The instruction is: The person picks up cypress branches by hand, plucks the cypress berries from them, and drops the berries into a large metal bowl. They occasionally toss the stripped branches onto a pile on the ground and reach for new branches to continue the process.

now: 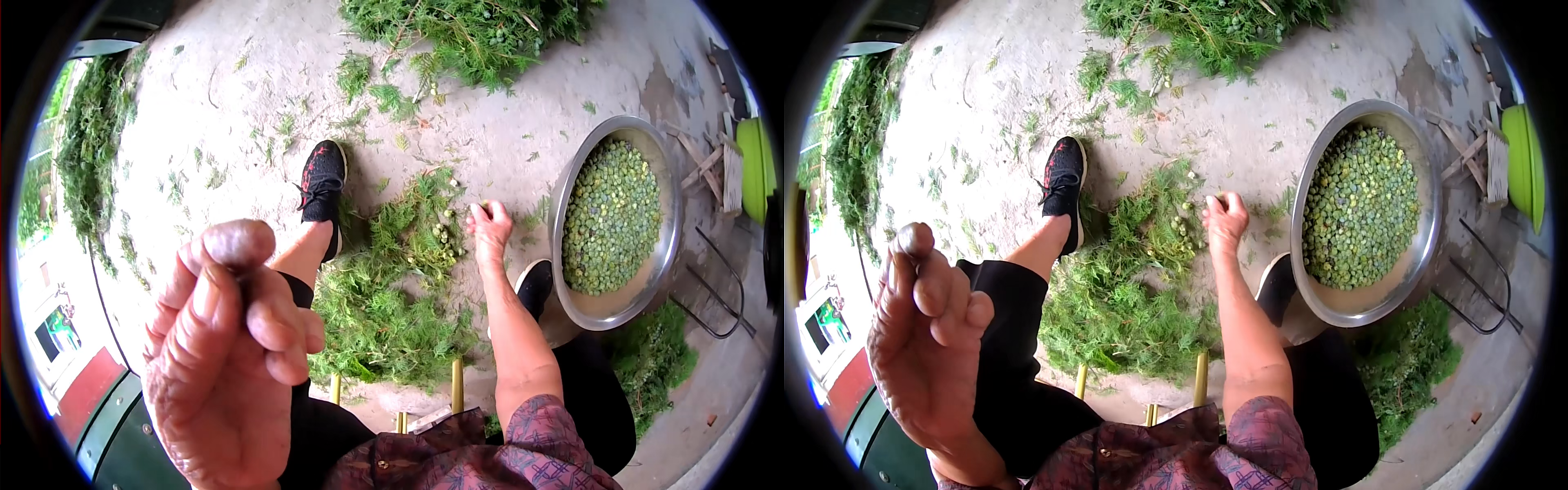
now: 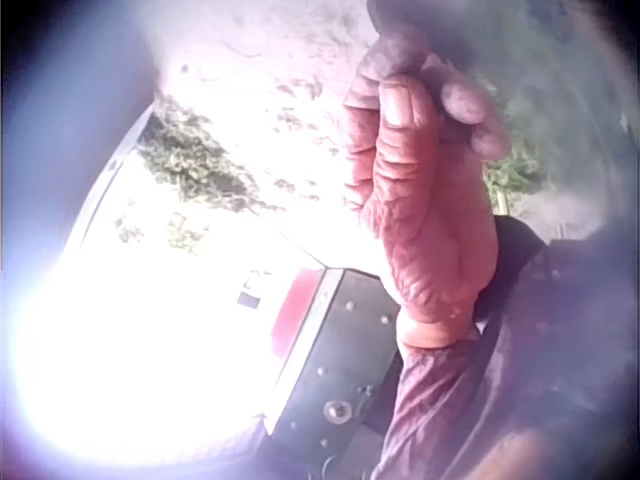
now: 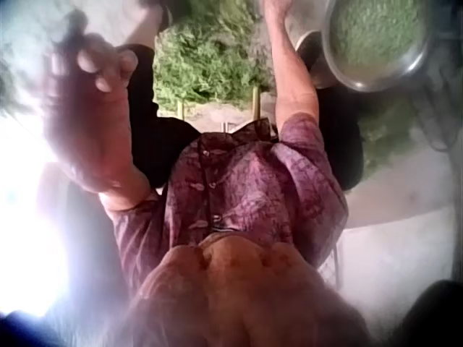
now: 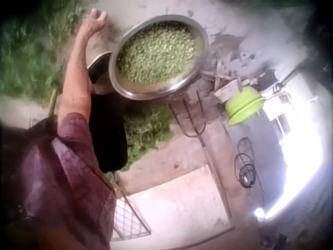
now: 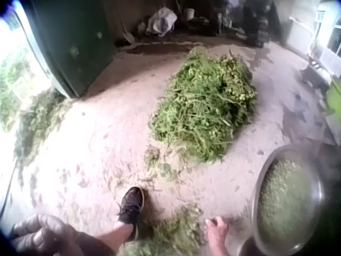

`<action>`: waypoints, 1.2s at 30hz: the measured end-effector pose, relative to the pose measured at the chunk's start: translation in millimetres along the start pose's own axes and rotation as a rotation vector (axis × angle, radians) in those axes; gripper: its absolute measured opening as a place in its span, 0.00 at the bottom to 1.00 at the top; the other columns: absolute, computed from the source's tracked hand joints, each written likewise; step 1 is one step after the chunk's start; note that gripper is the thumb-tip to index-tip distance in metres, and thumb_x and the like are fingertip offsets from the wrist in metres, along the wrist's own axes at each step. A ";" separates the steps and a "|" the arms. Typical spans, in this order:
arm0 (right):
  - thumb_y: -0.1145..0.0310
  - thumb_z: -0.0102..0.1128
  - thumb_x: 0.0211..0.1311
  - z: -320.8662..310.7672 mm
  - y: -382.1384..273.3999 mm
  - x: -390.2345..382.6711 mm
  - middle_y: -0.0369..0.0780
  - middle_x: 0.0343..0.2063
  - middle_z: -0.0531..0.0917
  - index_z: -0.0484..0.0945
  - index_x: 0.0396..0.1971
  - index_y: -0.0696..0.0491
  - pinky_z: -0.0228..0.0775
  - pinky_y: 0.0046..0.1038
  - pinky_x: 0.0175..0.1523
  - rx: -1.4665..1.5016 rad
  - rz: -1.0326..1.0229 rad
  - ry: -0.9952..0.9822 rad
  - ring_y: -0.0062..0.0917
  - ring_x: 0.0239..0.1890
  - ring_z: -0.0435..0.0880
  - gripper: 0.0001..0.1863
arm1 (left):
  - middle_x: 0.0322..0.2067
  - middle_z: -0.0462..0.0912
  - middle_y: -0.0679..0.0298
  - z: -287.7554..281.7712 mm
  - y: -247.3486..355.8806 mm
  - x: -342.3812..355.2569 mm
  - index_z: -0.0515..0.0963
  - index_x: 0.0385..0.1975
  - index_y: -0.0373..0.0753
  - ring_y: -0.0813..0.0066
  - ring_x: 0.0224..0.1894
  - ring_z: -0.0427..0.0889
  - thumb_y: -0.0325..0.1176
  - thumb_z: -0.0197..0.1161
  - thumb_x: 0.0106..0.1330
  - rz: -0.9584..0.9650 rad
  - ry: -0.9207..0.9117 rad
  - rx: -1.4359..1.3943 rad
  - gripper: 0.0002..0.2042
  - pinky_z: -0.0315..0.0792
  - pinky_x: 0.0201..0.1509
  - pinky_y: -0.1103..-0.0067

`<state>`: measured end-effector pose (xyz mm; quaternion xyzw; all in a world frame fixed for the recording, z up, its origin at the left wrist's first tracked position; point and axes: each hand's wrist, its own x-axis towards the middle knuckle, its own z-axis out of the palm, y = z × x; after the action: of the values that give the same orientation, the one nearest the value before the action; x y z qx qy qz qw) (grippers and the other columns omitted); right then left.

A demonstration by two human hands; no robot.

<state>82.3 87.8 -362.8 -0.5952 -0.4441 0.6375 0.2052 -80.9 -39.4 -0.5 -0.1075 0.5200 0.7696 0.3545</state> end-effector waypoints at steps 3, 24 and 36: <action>0.78 0.61 0.42 29.7 11.6 31.7 0.44 0.25 0.76 0.72 0.30 0.58 0.68 0.32 0.35 -0.539 -0.344 0.045 0.35 0.29 0.76 0.12 | 0.21 0.64 0.64 4.8 0.2 -1.3 0.64 0.45 0.29 0.78 0.20 0.61 0.28 0.43 0.65 -0.011 0.068 -0.001 0.12 0.61 0.32 0.77; 0.77 0.60 0.39 0.1 11.5 -3.8 0.45 0.28 0.74 0.74 0.30 0.54 0.66 0.34 0.39 -0.720 -0.347 -0.137 0.38 0.31 0.74 0.13 | 0.20 0.68 0.65 1.4 6.3 1.7 0.65 0.44 0.27 0.79 0.19 0.65 0.29 0.47 0.64 -0.091 -0.019 0.133 0.13 0.66 0.31 0.80; 0.78 0.60 0.44 -72.5 -117.7 -48.9 0.41 0.37 0.72 0.75 0.37 0.52 0.65 0.32 0.45 -0.904 -0.913 0.423 0.33 0.43 0.70 0.16 | 0.24 0.69 0.66 2.2 9.1 -0.9 0.66 0.44 0.30 0.82 0.23 0.67 0.30 0.46 0.65 -0.085 0.005 0.144 0.12 0.67 0.34 0.83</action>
<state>129.2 133.8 -231.7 -0.4873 -0.8243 0.1083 0.2672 -85.8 -39.8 7.5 -0.1056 0.5700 0.7140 0.3927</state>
